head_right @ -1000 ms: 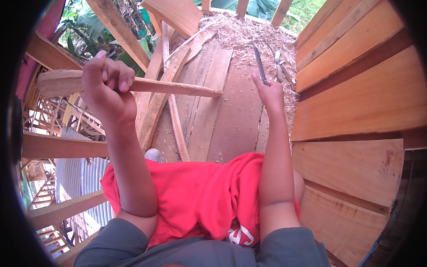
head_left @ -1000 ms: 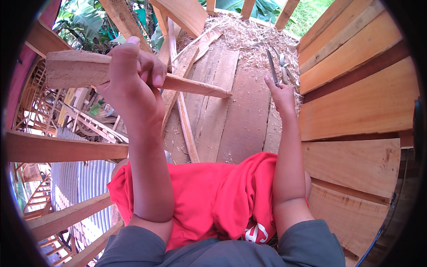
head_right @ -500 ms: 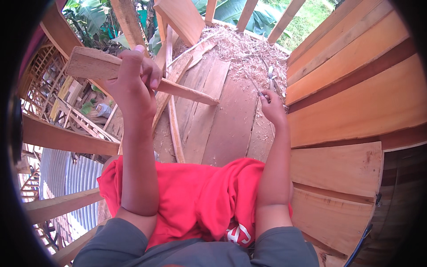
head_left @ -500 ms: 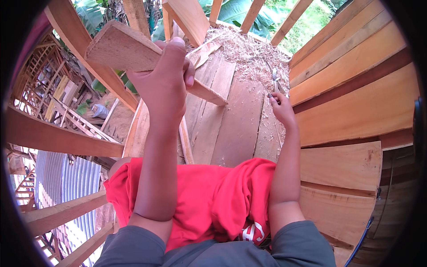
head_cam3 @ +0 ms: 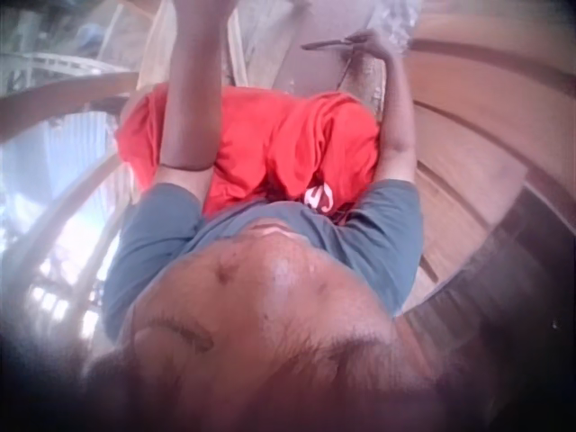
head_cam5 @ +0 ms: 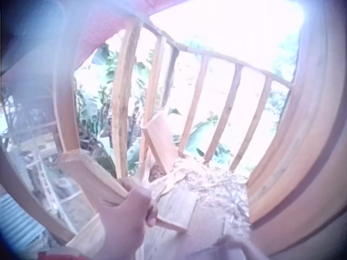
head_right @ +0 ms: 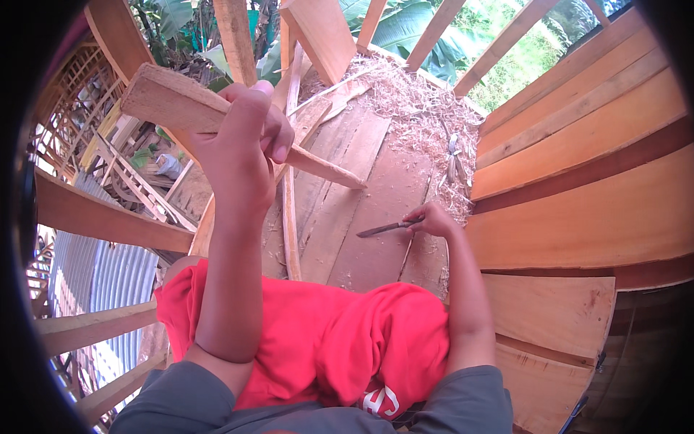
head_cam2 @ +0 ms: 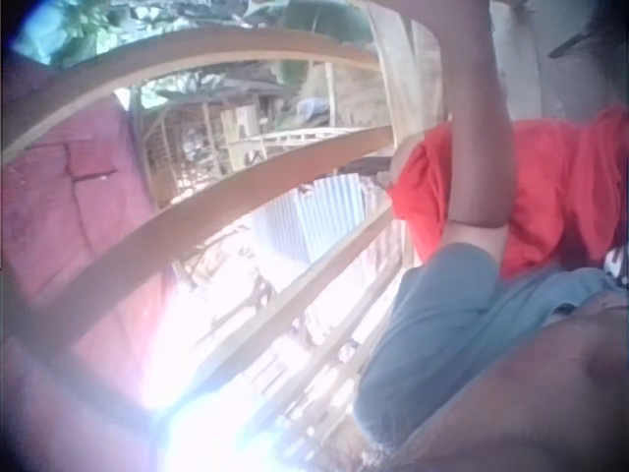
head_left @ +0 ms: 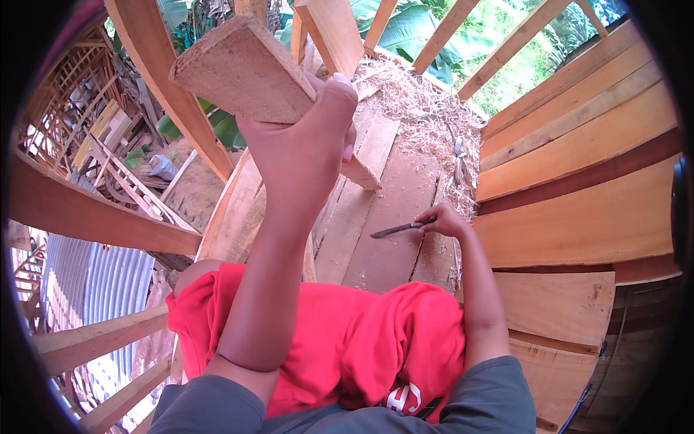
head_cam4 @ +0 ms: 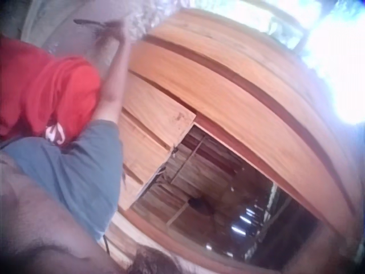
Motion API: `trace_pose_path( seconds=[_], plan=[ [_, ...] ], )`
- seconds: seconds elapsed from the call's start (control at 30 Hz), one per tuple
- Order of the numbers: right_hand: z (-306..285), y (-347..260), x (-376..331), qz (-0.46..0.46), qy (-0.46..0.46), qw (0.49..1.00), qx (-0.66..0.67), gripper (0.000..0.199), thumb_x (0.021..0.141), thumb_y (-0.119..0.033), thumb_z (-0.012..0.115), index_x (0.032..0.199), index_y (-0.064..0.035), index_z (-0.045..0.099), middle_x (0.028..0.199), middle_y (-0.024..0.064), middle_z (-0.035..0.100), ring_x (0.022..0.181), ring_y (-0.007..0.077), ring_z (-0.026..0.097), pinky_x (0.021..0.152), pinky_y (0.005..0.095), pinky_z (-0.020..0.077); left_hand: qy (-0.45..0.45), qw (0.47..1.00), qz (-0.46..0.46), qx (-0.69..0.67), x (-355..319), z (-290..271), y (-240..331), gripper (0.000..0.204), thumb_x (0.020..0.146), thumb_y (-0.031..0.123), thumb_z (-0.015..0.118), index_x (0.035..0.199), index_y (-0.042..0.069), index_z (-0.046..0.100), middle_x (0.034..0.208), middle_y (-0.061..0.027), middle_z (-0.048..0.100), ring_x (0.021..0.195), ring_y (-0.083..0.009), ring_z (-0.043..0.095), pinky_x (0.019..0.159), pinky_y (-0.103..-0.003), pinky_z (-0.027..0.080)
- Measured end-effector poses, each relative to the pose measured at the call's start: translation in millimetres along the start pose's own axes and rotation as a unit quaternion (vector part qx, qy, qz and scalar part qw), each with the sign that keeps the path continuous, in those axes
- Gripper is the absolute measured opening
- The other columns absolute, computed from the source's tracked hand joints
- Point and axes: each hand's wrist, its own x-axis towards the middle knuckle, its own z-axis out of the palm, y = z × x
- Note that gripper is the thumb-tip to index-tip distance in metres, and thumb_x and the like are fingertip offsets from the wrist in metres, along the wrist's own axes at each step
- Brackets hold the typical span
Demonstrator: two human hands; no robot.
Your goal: The person is carving a piece of wood using a knife. They hold the wood in their left hand and use the knife in their right hand to shave off thin layers, shaping the wood into a pointed form. Wood shavings accumulate on the floor around them.
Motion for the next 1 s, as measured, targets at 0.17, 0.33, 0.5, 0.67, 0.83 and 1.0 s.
trace_pose_path(
  seconds=[0.17, 0.33, 0.5, 0.67, 0.83, 1.0],
  plan=[
    [-21.6, -2.6, 20.5, 0.111, 0.354, 0.928, -0.034, 0.027, 0.079, -0.016, 0.076, 0.099, 0.0009, 0.070, 0.078, 0.0043, 0.070, 0.067, 0.0107, 0.059, 0.065, 0.0269, 0.0479, -0.011, 1.000, 0.016, -0.020, 0.3, -3.1, -4.5, 0.020, 0.080, 0.004, 0.063, 0.066, 0.005, 0.048, 0.051, -0.0003, 0.043, 0.039, -0.0085, 0.042, 0.037, -0.022, 0.034],
    [-23.5, 12.7, 2.6, -0.004, 0.138, 0.990, 0.032, 0.029, 0.076, -0.013, 0.077, 0.102, -0.0042, 0.072, 0.081, 0.0073, 0.072, 0.070, 0.0119, 0.063, 0.067, 0.0290, 0.0494, 0.006, 1.000, 0.019, 0.010, -2.2, 3.9, -3.9, 0.034, 0.082, 0.007, 0.060, 0.057, 0.011, 0.037, 0.049, 0.0017, 0.031, 0.038, -0.0087, 0.031, 0.038, -0.023, 0.029],
    [-4.6, 9.7, -0.9, 0.011, 0.039, 0.998, 0.040, 0.029, 0.072, -0.011, 0.079, 0.100, -0.0050, 0.073, 0.083, 0.0077, 0.072, 0.075, 0.0141, 0.066, 0.071, 0.0291, 0.0512, 0.001, 0.999, 0.028, 0.020, -2.7, 5.6, -3.8, 0.034, 0.082, 0.007, 0.060, 0.057, 0.012, 0.037, 0.049, 0.0012, 0.031, 0.039, -0.0091, 0.033, 0.038, -0.023, 0.029],
    [-23.7, 20.6, 11.3, 0.118, 0.411, 0.902, 0.052, 0.028, 0.074, -0.013, 0.078, 0.100, -0.0032, 0.072, 0.081, 0.0059, 0.072, 0.071, 0.0118, 0.064, 0.069, 0.0284, 0.0508, -0.010, 1.000, 0.023, 0.015, -2.9, 4.9, -4.2, 0.034, 0.082, 0.007, 0.060, 0.058, 0.012, 0.037, 0.049, 0.0011, 0.031, 0.040, -0.0093, 0.033, 0.039, -0.024, 0.029],
    [-21.8, 13.2, -0.5, 0.019, 0.010, 0.997, 0.077, 0.033, 0.072, -0.008, 0.080, 0.104, -0.0060, 0.072, 0.085, 0.0037, 0.072, 0.075, 0.0096, 0.064, 0.071, 0.0260, 0.0513, -0.005, 1.000, 0.022, 0.021, -1.5, -0.6, -2.1, 0.033, 0.082, 0.008, 0.060, 0.059, 0.012, 0.037, 0.049, 0.0010, 0.031, 0.040, -0.0100, 0.034, 0.039, -0.024, 0.030],
    [-8.2, 55.4, -4.1, 0.049, 0.063, 0.996, 0.044, 0.033, 0.070, -0.006, 0.080, 0.103, -0.0067, 0.073, 0.089, 0.0059, 0.073, 0.080, 0.0123, 0.065, 0.076, 0.0279, 0.0508, -0.013, 1.000, 0.014, 0.018, -4.2, 5.7, -3.3, 0.031, 0.082, 0.008, 0.059, 0.061, 0.011, 0.037, 0.049, 0.0005, 0.031, 0.039, -0.0106, 0.034, 0.040, -0.025, 0.030]
  ],
)
